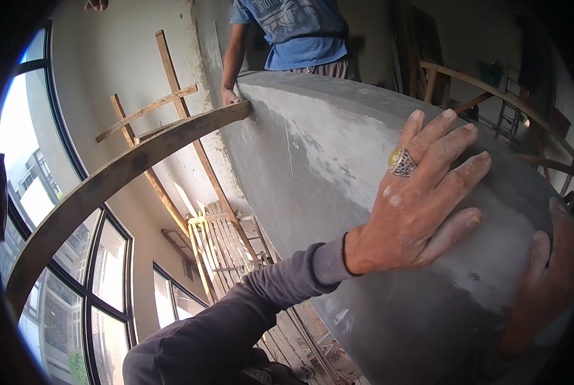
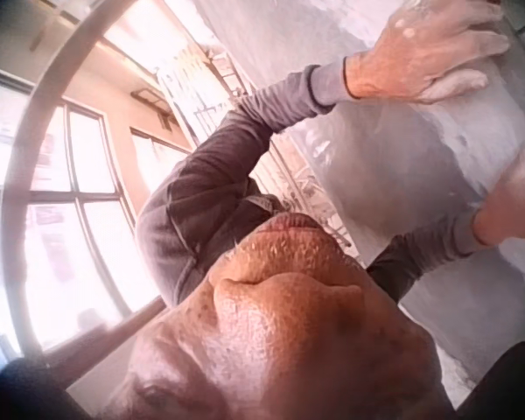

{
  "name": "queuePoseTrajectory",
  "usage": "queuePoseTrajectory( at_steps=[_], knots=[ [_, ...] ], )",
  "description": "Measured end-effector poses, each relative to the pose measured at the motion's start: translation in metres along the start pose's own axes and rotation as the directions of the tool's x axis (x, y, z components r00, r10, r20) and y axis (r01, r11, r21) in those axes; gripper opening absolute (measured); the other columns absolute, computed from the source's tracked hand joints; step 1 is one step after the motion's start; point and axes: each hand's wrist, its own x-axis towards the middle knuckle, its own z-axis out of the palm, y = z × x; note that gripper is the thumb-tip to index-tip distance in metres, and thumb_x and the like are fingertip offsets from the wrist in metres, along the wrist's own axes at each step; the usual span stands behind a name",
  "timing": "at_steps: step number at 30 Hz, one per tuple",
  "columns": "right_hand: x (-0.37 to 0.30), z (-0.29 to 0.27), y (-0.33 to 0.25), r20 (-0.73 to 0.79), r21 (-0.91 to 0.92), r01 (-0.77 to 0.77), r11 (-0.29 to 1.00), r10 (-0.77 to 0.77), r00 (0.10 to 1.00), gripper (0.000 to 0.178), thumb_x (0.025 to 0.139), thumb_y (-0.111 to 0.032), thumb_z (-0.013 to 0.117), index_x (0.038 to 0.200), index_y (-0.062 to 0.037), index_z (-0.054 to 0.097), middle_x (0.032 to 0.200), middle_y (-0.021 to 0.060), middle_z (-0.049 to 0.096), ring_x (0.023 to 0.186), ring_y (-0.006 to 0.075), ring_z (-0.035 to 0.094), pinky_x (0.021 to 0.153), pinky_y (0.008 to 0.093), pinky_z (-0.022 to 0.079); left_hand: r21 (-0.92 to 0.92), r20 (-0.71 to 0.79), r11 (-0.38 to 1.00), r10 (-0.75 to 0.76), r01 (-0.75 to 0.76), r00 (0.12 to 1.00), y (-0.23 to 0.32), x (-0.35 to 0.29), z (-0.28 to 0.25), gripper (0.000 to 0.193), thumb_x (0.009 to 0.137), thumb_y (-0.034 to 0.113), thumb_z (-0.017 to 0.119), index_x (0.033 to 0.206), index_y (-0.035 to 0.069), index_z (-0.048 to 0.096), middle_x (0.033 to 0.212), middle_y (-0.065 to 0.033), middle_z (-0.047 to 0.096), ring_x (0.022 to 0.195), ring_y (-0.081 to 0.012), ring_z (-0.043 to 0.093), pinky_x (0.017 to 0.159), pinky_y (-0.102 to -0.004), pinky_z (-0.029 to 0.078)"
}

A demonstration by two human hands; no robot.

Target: The person smoothes and shapes a curved concrete partition using a wooden board and their hands.

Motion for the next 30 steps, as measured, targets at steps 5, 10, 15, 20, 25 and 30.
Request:
queuePoseTrajectory(
  at_steps=[5,10,15,20,25,30],
  knots=[
    [-0.002,0.001,0.005,0.005,-0.072,0.038,0.997,-0.038,0.999,0.036,0.097,-0.011,0.064,0.134,-0.0115,0.066,0.131,0.0056,0.069,0.114,0.0268,0.066,0.095,0.0387,0.049,0.274,0.192,0.958,-0.144,0.088,0.971,0.000,-0.056,-0.113,0.036,0.086,0.020,0.076,0.116,0.001,0.073,0.133,-0.0224,0.064,0.140,-0.0425,0.049,0.118,-0.0593,0.033],
    [0.002,-0.003,0.007,0.004,-0.042,0.082,0.996,-0.082,0.997,0.035,0.098,-0.013,0.064,0.132,-0.0103,0.066,0.129,0.0062,0.069,0.115,0.0268,0.065,0.095,0.0404,0.049,0.744,0.201,0.665,-0.310,0.061,0.929,0.004,-0.071,-0.233,0.041,0.082,0.009,0.081,0.121,0.008,0.070,0.140,-0.0171,0.058,0.140,-0.0399,0.047,0.107,-0.0507,0.049],
    [0.002,0.000,0.005,-0.006,-0.068,0.096,0.993,-0.096,0.995,0.033,0.100,-0.014,0.062,0.132,-0.0089,0.066,0.129,0.0072,0.069,0.116,0.0267,0.066,0.095,0.0404,0.049,0.997,0.033,0.069,-0.227,-0.018,0.973,0.040,-0.037,-0.333,0.042,0.086,0.008,0.076,0.127,0.010,0.067,0.143,-0.0150,0.057,0.142,-0.0405,0.045,0.119,-0.0547,0.034],
    [-0.002,0.003,0.004,-0.002,-0.048,0.038,0.998,-0.038,0.999,0.034,0.098,-0.012,0.064,0.132,-0.0094,0.067,0.129,0.0078,0.070,0.120,0.0274,0.065,0.099,0.0395,0.049,0.899,0.109,-0.364,-0.352,-0.243,0.929,0.067,0.009,-0.401,0.054,0.083,0.021,0.082,0.132,0.010,0.063,0.141,-0.0160,0.056,0.142,-0.0366,0.045,0.123,-0.0552,0.029],
    [-0.001,0.011,0.009,-0.019,-0.087,0.050,0.995,-0.052,0.998,0.032,0.102,-0.018,0.062,0.134,-0.0119,0.067,0.130,0.0056,0.070,0.114,0.0256,0.069,0.091,0.0384,0.052,0.827,0.047,-0.419,-0.613,-0.374,0.789,0.075,0.022,-0.428,0.073,0.074,0.030,0.087,0.136,0.008,0.057,0.127,-0.0167,0.059,0.130,-0.0358,0.053,0.118,-0.0523,0.034],
    [-0.002,0.015,0.011,-0.035,0.003,0.065,0.998,-0.065,0.997,0.032,0.103,-0.019,0.063,0.134,-0.0105,0.067,0.126,0.0081,0.072,0.108,0.0281,0.072,0.087,0.0372,0.055,0.825,0.202,-0.300,-0.636,-0.480,0.745,0.076,0.027,-0.435,0.067,0.067,0.034,0.091,0.118,0.007,0.056,0.108,-0.0108,0.062,0.097,-0.0303,0.062,0.095,-0.0489,0.047]
  ],
)
